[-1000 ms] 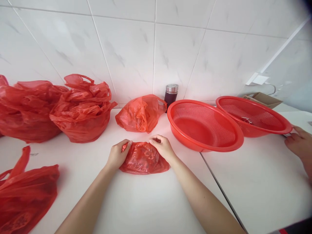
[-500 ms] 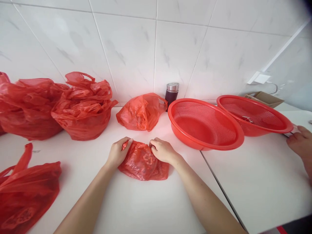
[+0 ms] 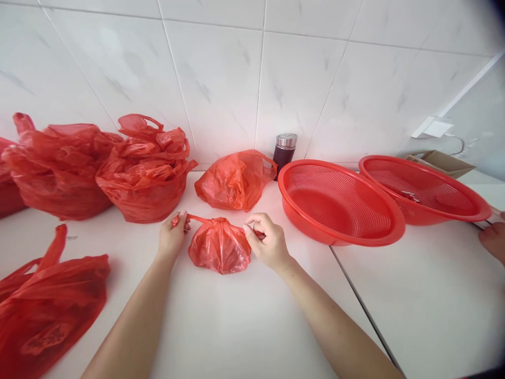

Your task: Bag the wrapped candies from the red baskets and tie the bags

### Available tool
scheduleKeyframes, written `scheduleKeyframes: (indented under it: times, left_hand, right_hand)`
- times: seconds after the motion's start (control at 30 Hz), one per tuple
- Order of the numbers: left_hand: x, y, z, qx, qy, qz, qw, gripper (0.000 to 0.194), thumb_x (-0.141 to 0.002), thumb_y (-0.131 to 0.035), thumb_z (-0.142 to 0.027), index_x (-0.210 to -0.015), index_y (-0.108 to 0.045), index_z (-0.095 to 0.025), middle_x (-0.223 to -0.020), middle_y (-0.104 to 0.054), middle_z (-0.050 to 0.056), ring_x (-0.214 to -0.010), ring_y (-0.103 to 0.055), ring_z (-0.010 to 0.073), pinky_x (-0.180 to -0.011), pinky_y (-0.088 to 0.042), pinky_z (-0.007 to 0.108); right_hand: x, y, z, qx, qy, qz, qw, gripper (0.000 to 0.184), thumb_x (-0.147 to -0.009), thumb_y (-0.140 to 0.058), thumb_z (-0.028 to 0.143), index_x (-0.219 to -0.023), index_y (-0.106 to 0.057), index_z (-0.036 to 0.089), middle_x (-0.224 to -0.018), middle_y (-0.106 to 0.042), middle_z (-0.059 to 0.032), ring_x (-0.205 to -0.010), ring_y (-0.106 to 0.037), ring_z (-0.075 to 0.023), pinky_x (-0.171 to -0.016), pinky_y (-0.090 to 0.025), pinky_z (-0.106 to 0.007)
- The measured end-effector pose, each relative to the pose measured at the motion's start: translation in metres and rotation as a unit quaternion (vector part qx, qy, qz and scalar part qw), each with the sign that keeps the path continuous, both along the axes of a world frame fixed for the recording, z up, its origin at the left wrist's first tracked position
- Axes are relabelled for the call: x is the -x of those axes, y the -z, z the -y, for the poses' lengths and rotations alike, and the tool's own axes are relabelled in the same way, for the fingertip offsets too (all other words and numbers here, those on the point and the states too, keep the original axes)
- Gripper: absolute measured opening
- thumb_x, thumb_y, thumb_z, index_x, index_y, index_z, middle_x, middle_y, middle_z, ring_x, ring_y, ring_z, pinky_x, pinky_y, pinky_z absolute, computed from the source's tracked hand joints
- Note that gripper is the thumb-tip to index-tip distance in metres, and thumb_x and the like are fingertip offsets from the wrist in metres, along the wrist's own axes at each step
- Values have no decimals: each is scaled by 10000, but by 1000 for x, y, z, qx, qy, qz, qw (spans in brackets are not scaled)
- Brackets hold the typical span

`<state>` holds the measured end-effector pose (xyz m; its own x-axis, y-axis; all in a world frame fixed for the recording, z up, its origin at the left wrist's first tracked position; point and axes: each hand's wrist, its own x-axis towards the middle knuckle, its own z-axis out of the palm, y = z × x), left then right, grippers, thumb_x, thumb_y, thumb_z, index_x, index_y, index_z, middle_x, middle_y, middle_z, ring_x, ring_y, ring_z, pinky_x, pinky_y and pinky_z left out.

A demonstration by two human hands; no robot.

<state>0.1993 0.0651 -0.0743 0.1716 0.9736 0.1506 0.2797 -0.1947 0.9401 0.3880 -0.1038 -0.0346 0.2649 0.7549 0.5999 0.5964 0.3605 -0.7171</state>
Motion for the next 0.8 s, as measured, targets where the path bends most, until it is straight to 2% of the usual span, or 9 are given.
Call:
scheduleKeyframes:
  times: [0.1, 0.23, 0.33, 0.43, 0.53, 0.6, 0.63, 0.7, 0.8]
  left_hand:
    - [6, 4, -11, 18, -38, 40, 998, 378, -912, -466, -493, -694, -483, -184, -589, -439, -51, -546, -492, 106, -550, -438, 253]
    - [8, 4, -11, 12, -59, 43, 997, 384, -909, -465, -477, -650, -445, -194, -570, -418, -51, -522, -473, 103, -525, -431, 252]
    - [8, -10, -1, -19, -67, 13, 997, 337, -853, -508, -492, -679, -492, -204, -599, -494, -15, -557, -521, 145, -559, -469, 294]
    - [0, -33, 20, -95, -86, -19, 992, 320, -810, -584, -488, -958, -589, -205, -933, -640, 67, -841, -609, 223, -789, -498, 379]
    - [-18, -50, 46, -260, -12, -121, 958, 365, -812, -625, -445, -1128, -600, -263, -1322, -554, 79, -1241, -467, 275, -1088, -296, 455]
    - [-30, -51, 59, -325, 89, -225, 914, 314, -828, -619, -424, -1111, -631, -287, -1379, -532, 66, -1325, -389, 301, -1146, -136, 520]
    - [-35, -49, 62, -323, 134, -266, 898, 280, -835, -610, -412, -1085, -645, -293, -1342, -567, 63, -1302, -415, 311, -1141, -120, 543]
    - [-40, -44, 64, -274, 190, -304, 893, 222, -847, -580, -390, -1025, -659, -282, -1186, -657, 57, -1176, -519, 306, -1096, -234, 529]
    - [-36, -38, 57, -225, 178, -300, 910, 244, -888, -483, -400, -1017, -616, -241, -1066, -679, 66, -1001, -598, 277, -882, -443, 414]
  right_hand:
    - [1, 1, -2, -18, -7, -8, 1000, 30, -918, -476, 229, -890, -481, 241, -533, -340, 88, -454, -329, -84, -519, -333, -212]
    - [-3, -3, -1, -11, -10, -24, 1000, 31, -923, -482, 248, -913, -454, 240, -527, -310, 100, -448, -312, -85, -508, -312, -215]
    - [-15, -7, -1, 19, 20, -36, 999, 77, -925, -489, 301, -904, -456, 235, -536, -321, 93, -466, -340, -96, -508, -314, -224]
    - [-25, -6, -4, 20, 48, -47, 998, 100, -931, -477, 325, -920, -485, 226, -651, -485, 44, -574, -480, -115, -568, -391, -233]
    - [-26, -2, -8, -14, 50, -35, 998, 111, -938, -455, 290, -987, -527, 221, -912, -618, -36, -829, -598, -150, -751, -479, -271]
    - [-25, 1, -10, -32, 60, -17, 998, 130, -947, -424, 262, -987, -542, 225, -966, -618, -53, -904, -599, -161, -834, -486, -302]
    - [-25, 2, -10, -38, 73, -13, 997, 138, -950, -411, 256, -981, -542, 227, -965, -611, -57, -909, -595, -164, -843, -489, -312]
    - [-25, 4, -11, -44, 112, -25, 992, 132, -947, -409, 262, -1003, -524, 228, -1008, -592, -72, -928, -585, -172, -820, -503, -317]
    - [-24, 7, -12, -21, 174, -67, 982, 116, -917, -462, 311, -991, -475, 222, -1061, -546, -88, -924, -578, -178, -725, -514, -297]
